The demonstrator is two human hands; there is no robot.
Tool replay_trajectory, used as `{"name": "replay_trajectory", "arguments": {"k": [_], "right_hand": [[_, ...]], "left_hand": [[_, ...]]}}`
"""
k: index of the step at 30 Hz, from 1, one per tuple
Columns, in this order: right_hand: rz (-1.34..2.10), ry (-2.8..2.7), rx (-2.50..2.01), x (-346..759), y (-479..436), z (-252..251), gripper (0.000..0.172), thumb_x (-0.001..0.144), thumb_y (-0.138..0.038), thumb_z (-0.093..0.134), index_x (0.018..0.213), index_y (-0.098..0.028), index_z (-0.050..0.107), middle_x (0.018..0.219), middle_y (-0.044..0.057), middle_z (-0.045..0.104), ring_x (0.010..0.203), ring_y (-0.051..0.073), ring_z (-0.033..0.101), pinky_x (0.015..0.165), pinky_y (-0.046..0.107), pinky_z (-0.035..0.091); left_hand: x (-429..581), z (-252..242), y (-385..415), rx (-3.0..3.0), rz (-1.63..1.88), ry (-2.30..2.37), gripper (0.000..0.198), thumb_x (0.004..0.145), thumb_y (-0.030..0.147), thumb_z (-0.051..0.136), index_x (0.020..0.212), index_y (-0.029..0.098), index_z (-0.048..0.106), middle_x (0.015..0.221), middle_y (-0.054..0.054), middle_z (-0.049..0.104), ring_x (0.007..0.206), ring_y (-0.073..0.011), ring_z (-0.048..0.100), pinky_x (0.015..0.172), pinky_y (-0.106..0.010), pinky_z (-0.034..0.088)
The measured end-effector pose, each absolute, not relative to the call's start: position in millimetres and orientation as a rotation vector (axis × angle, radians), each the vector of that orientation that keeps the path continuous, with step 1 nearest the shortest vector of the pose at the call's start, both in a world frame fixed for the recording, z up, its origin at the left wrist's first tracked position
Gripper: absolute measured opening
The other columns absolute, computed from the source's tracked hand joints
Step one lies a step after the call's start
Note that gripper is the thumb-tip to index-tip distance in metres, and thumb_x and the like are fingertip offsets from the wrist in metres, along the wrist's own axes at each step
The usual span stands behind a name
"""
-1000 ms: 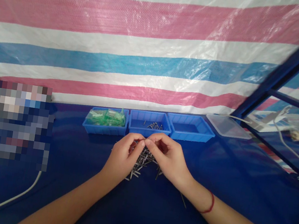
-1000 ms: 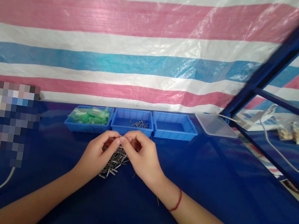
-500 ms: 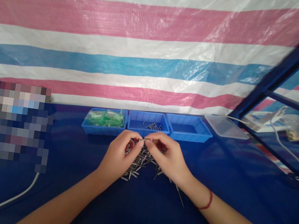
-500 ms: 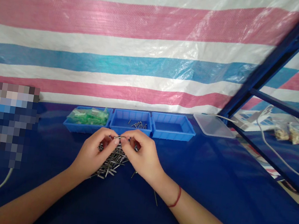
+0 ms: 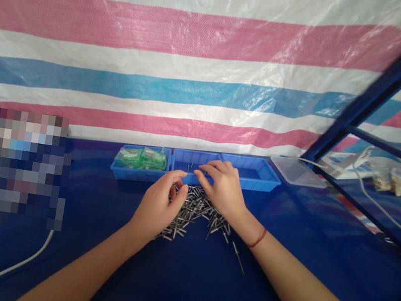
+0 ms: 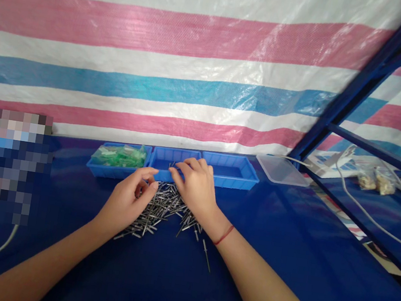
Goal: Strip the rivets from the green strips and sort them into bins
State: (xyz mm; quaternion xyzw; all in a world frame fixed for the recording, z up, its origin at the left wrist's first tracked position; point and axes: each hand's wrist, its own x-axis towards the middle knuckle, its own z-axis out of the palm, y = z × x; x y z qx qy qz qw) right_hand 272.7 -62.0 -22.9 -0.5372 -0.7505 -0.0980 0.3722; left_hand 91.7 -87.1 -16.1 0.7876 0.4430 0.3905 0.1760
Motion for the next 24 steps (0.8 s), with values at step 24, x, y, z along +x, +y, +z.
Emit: {"name": "replay_trajectory", "arguments": {"k": [24], "right_hand": [[0.008, -1.971, -1.208, 276, -94, -12, 0.017, 0.088, -0.021, 0.049, 0.086, -0.020, 0.066, 0.086, 0.005, 0.068, 0.082, 0.021, 0.057, 0.078, 0.036, 0.040]], "left_hand": [[102, -17, -101, 2.989, 0.328, 1.138, 0.015, 0.088, 0.031, 0.056, 0.084, 0.021, 0.065, 0.091, -0.005, 0.059, 0.086, -0.0211, 0.053, 0.072, -0.036, 0.035]]}}
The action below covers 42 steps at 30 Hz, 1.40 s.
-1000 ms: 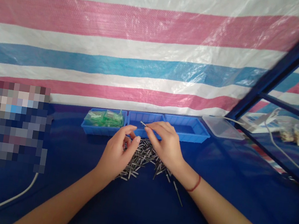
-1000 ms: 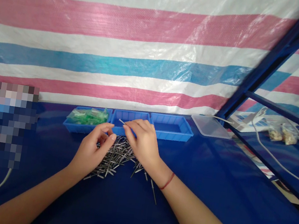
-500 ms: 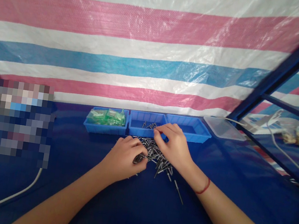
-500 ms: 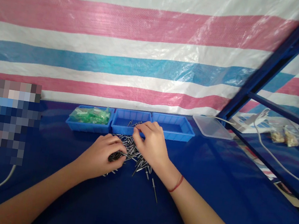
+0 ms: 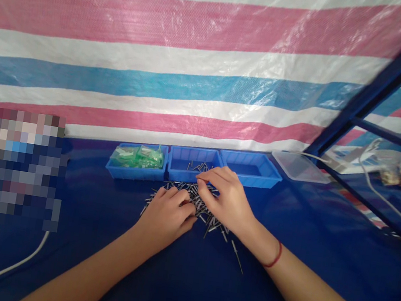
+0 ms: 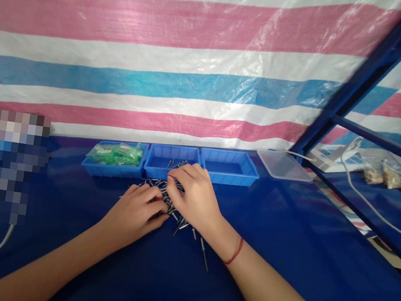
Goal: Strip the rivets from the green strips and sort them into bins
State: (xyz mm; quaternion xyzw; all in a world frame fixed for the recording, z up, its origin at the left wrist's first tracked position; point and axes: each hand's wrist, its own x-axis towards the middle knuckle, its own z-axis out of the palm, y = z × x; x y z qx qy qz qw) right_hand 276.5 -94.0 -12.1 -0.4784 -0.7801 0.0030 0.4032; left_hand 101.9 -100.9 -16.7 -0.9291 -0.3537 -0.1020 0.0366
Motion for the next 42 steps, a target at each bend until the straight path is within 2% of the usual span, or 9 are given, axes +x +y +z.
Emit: {"name": "replay_trajectory", "arguments": {"k": [9, 17, 21, 24, 27, 31, 37, 42], "right_hand": [[0.016, -1.984, -1.207, 276, -94, -13, 0.018, 0.088, -0.020, 0.049, 0.084, -0.020, 0.066, 0.084, 0.005, 0.068, 0.082, 0.021, 0.058, 0.078, 0.036, 0.041], [0.229, -1.805, -1.164, 270, -96, -17, 0.016, 0.079, -0.011, 0.051, 0.080, -0.020, 0.065, 0.079, 0.003, 0.068, 0.075, 0.018, 0.060, 0.075, 0.032, 0.045], [0.482, -1.758, -1.161, 262, -100, -19, 0.007, 0.080, -0.020, 0.058, 0.077, -0.020, 0.065, 0.072, 0.001, 0.065, 0.066, 0.015, 0.057, 0.064, 0.027, 0.045], [0.637, -1.678, -1.160, 258, -101, -21, 0.014, 0.082, -0.031, 0.060, 0.076, -0.019, 0.064, 0.068, 0.000, 0.061, 0.060, 0.013, 0.052, 0.056, 0.025, 0.042], [0.712, -1.620, -1.132, 257, -101, -25, 0.020, 0.084, -0.036, 0.058, 0.076, -0.019, 0.063, 0.066, 0.000, 0.058, 0.058, 0.012, 0.048, 0.054, 0.025, 0.040], [0.698, -1.624, -1.119, 258, -100, -27, 0.017, 0.085, -0.032, 0.058, 0.076, -0.018, 0.063, 0.067, 0.000, 0.057, 0.058, 0.012, 0.048, 0.055, 0.025, 0.039], [0.658, -1.667, -1.083, 260, -102, -22, 0.014, 0.085, -0.027, 0.055, 0.084, -0.019, 0.067, 0.076, 0.002, 0.064, 0.065, 0.014, 0.053, 0.059, 0.026, 0.041], [0.634, -1.658, -1.091, 261, -100, -20, 0.011, 0.082, -0.023, 0.058, 0.083, -0.019, 0.068, 0.072, 0.001, 0.063, 0.061, 0.013, 0.052, 0.056, 0.025, 0.041]], "left_hand": [[105, -25, -103, -2.844, -0.401, -1.118, 0.019, 0.091, 0.025, 0.048, 0.082, 0.019, 0.063, 0.087, -0.005, 0.058, 0.084, -0.0205, 0.053, 0.073, -0.035, 0.038], [98, -22, -91, -2.882, -1.031, -1.524, 0.018, 0.094, 0.026, 0.039, 0.089, 0.018, 0.055, 0.087, -0.004, 0.057, 0.082, -0.0173, 0.056, 0.075, -0.029, 0.043], [97, -24, -90, -2.880, -1.226, -1.702, 0.015, 0.094, 0.029, 0.041, 0.091, 0.020, 0.053, 0.079, 0.000, 0.060, 0.070, -0.0145, 0.058, 0.067, -0.025, 0.044], [97, -25, -91, -2.868, -1.318, -1.730, 0.014, 0.093, 0.030, 0.044, 0.092, 0.020, 0.054, 0.081, 0.000, 0.063, 0.070, -0.0139, 0.059, 0.066, -0.024, 0.044], [97, -26, -91, -2.864, -1.358, -1.713, 0.013, 0.092, 0.030, 0.047, 0.092, 0.020, 0.056, 0.083, 0.000, 0.065, 0.072, -0.0140, 0.060, 0.067, -0.024, 0.045], [96, -24, -89, -2.911, -1.348, -1.647, 0.015, 0.092, 0.028, 0.047, 0.097, 0.019, 0.058, 0.086, -0.001, 0.065, 0.073, -0.0134, 0.058, 0.070, -0.024, 0.044], [94, -20, -88, -2.959, -1.253, -1.548, 0.016, 0.091, 0.028, 0.048, 0.088, 0.019, 0.061, 0.077, 0.000, 0.059, 0.067, -0.0122, 0.054, 0.063, -0.023, 0.041], [92, -20, -87, -2.898, -1.300, -1.568, 0.008, 0.088, 0.025, 0.052, 0.087, 0.019, 0.057, 0.079, 0.001, 0.058, 0.065, -0.0114, 0.053, 0.062, -0.023, 0.040]]}}
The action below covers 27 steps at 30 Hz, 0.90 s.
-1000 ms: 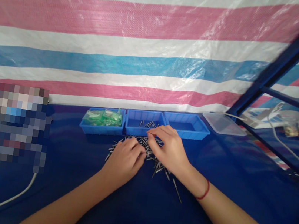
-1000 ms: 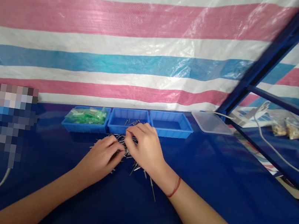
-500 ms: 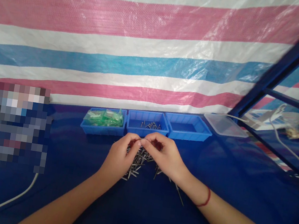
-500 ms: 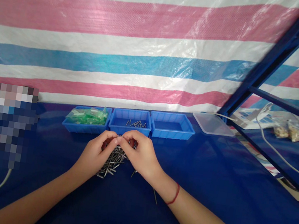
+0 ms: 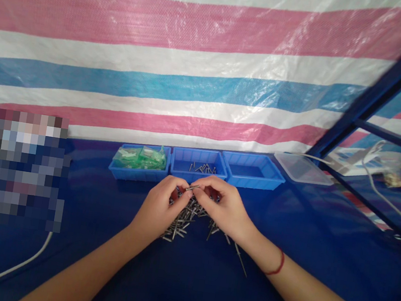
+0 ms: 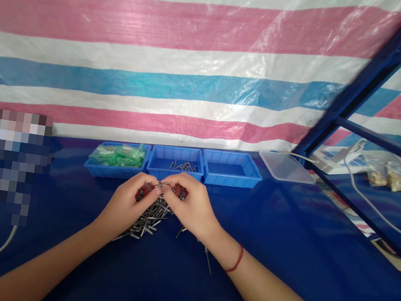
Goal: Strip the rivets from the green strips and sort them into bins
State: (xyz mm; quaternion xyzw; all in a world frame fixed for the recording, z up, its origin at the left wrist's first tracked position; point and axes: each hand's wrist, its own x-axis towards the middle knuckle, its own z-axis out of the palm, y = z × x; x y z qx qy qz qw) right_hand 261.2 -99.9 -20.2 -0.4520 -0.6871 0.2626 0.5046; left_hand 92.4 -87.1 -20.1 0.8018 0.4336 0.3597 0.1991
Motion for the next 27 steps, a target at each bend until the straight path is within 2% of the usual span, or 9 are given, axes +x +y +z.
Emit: {"name": "replay_trajectory", "arguments": {"k": [5, 8, 12, 15, 18, 20, 23, 27], "right_hand": [[0.578, -1.668, -1.056, 263, -96, -23, 0.010, 0.082, -0.023, 0.059, 0.080, -0.019, 0.068, 0.070, 0.001, 0.062, 0.059, 0.012, 0.052, 0.055, 0.025, 0.041], [0.477, -1.773, -1.016, 265, -95, -23, 0.012, 0.085, -0.023, 0.057, 0.082, -0.020, 0.068, 0.075, 0.002, 0.066, 0.066, 0.015, 0.057, 0.061, 0.028, 0.044], [0.136, -1.838, -1.078, 266, -83, -22, 0.016, 0.089, -0.025, 0.054, 0.090, -0.021, 0.069, 0.084, 0.005, 0.069, 0.080, 0.019, 0.059, 0.074, 0.034, 0.043], [-0.139, -1.848, -1.235, 266, -69, -23, 0.019, 0.090, -0.029, 0.054, 0.096, -0.021, 0.070, 0.089, 0.006, 0.069, 0.085, 0.022, 0.057, 0.074, 0.036, 0.037], [-0.258, -1.890, -1.317, 269, -64, -25, 0.020, 0.089, -0.031, 0.055, 0.098, -0.020, 0.070, 0.091, 0.007, 0.068, 0.087, 0.024, 0.056, 0.073, 0.036, 0.035], [-0.262, -1.886, -1.333, 273, -66, -26, 0.019, 0.089, -0.028, 0.054, 0.096, -0.020, 0.070, 0.092, 0.007, 0.067, 0.087, 0.023, 0.056, 0.074, 0.036, 0.035], [-0.219, -1.853, -1.319, 279, -72, -25, 0.017, 0.087, -0.025, 0.053, 0.091, -0.020, 0.069, 0.091, 0.006, 0.068, 0.085, 0.022, 0.057, 0.075, 0.035, 0.036], [-0.163, -1.829, -1.300, 282, -77, -23, 0.015, 0.086, -0.022, 0.053, 0.087, -0.020, 0.068, 0.089, 0.005, 0.069, 0.083, 0.021, 0.058, 0.076, 0.035, 0.038]], "left_hand": [[90, -17, -86, 2.242, 1.051, 1.245, 0.009, 0.088, 0.026, 0.053, 0.084, 0.019, 0.055, 0.080, 0.001, 0.057, 0.068, -0.0122, 0.052, 0.064, -0.024, 0.039], [90, -16, -86, 2.186, 1.054, 1.252, 0.012, 0.089, 0.029, 0.051, 0.087, 0.019, 0.055, 0.080, 0.001, 0.057, 0.067, -0.0120, 0.051, 0.064, -0.024, 0.039], [92, -16, -86, 2.070, 1.036, 1.259, 0.025, 0.090, 0.034, 0.051, 0.110, 0.019, 0.049, 0.082, 0.002, 0.058, 0.060, -0.0103, 0.049, 0.062, -0.023, 0.040], [92, -17, -86, 2.075, 0.994, 1.265, 0.033, 0.091, 0.034, 0.049, 0.120, 0.019, 0.044, 0.082, 0.002, 0.059, 0.057, -0.0105, 0.049, 0.061, -0.024, 0.041], [91, -16, -86, 2.202, 0.926, 1.250, 0.024, 0.091, 0.030, 0.048, 0.113, 0.019, 0.051, 0.081, 0.001, 0.060, 0.062, -0.0121, 0.052, 0.064, -0.025, 0.041], [90, -16, -87, 2.339, 0.857, 1.200, 0.015, 0.091, 0.025, 0.047, 0.099, 0.019, 0.058, 0.082, -0.001, 0.061, 0.070, -0.0139, 0.055, 0.069, -0.026, 0.041], [91, -15, -89, 2.574, 0.705, 1.091, 0.014, 0.089, 0.021, 0.049, 0.083, 0.019, 0.062, 0.083, -0.002, 0.061, 0.080, -0.0165, 0.055, 0.074, -0.028, 0.040], [98, -19, -95, 2.797, 0.517, 1.025, 0.016, 0.089, 0.029, 0.053, 0.085, 0.021, 0.066, 0.089, -0.003, 0.062, 0.083, -0.0184, 0.053, 0.073, -0.032, 0.037]]}}
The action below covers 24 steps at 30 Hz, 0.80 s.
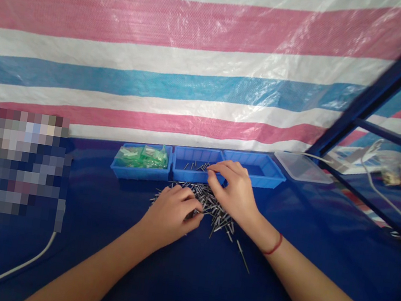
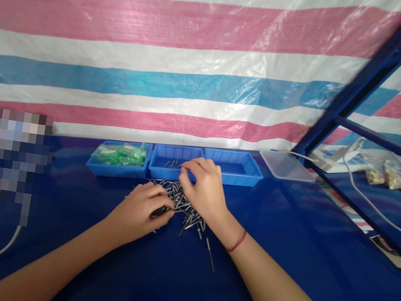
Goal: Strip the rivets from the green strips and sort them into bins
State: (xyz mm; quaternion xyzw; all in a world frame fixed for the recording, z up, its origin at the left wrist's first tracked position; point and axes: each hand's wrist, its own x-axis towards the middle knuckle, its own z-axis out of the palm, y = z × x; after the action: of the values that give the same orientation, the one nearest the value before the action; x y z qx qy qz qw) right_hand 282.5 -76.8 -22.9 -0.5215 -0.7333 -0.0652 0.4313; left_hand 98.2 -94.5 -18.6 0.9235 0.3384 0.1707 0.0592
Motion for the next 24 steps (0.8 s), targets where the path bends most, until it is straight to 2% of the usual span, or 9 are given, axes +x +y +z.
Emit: {"name": "replay_trajectory", "arguments": {"k": [7, 12, 17, 21, 24], "right_hand": [[-0.113, -1.853, -1.271, 278, -83, -19, 0.013, 0.085, -0.020, 0.054, 0.083, -0.020, 0.067, 0.088, 0.003, 0.068, 0.083, 0.020, 0.059, 0.078, 0.035, 0.039], [-0.079, -1.859, -1.248, 277, -88, -16, 0.013, 0.085, -0.019, 0.053, 0.083, -0.020, 0.066, 0.088, 0.003, 0.068, 0.083, 0.020, 0.059, 0.079, 0.035, 0.039], [0.030, -1.829, -1.214, 279, -88, -19, 0.014, 0.081, -0.013, 0.053, 0.082, -0.020, 0.065, 0.085, 0.003, 0.068, 0.082, 0.020, 0.059, 0.078, 0.035, 0.041], [0.142, -1.851, -1.136, 275, -89, -21, 0.017, 0.077, -0.007, 0.050, 0.079, -0.019, 0.062, 0.080, 0.003, 0.066, 0.076, 0.018, 0.058, 0.075, 0.033, 0.042], [0.271, -1.843, -1.111, 269, -93, -21, 0.012, 0.078, -0.010, 0.052, 0.075, -0.019, 0.059, 0.075, 0.002, 0.064, 0.072, 0.016, 0.057, 0.071, 0.031, 0.044]], "left_hand": [[110, -27, -99, 2.956, 0.390, 1.113, 0.017, 0.090, 0.031, 0.052, 0.089, 0.023, 0.067, 0.092, -0.004, 0.060, 0.085, -0.0202, 0.051, 0.071, -0.035, 0.035], [111, -26, -100, 2.935, 0.395, 1.157, 0.020, 0.092, 0.028, 0.048, 0.084, 0.021, 0.066, 0.093, -0.005, 0.060, 0.085, -0.0202, 0.051, 0.072, -0.035, 0.035], [106, -25, -94, 2.682, 0.666, 1.272, 0.017, 0.092, 0.026, 0.046, 0.087, 0.020, 0.061, 0.096, -0.004, 0.060, 0.090, -0.0203, 0.054, 0.076, -0.033, 0.038], [99, -24, -86, 2.356, 0.873, 1.333, 0.016, 0.092, 0.026, 0.043, 0.086, 0.019, 0.057, 0.085, -0.002, 0.061, 0.081, -0.0173, 0.056, 0.073, -0.028, 0.040], [97, -23, -85, 2.144, 0.970, 1.309, 0.016, 0.093, 0.029, 0.043, 0.089, 0.019, 0.055, 0.080, 0.000, 0.061, 0.075, -0.0151, 0.058, 0.070, -0.025, 0.042]]}}
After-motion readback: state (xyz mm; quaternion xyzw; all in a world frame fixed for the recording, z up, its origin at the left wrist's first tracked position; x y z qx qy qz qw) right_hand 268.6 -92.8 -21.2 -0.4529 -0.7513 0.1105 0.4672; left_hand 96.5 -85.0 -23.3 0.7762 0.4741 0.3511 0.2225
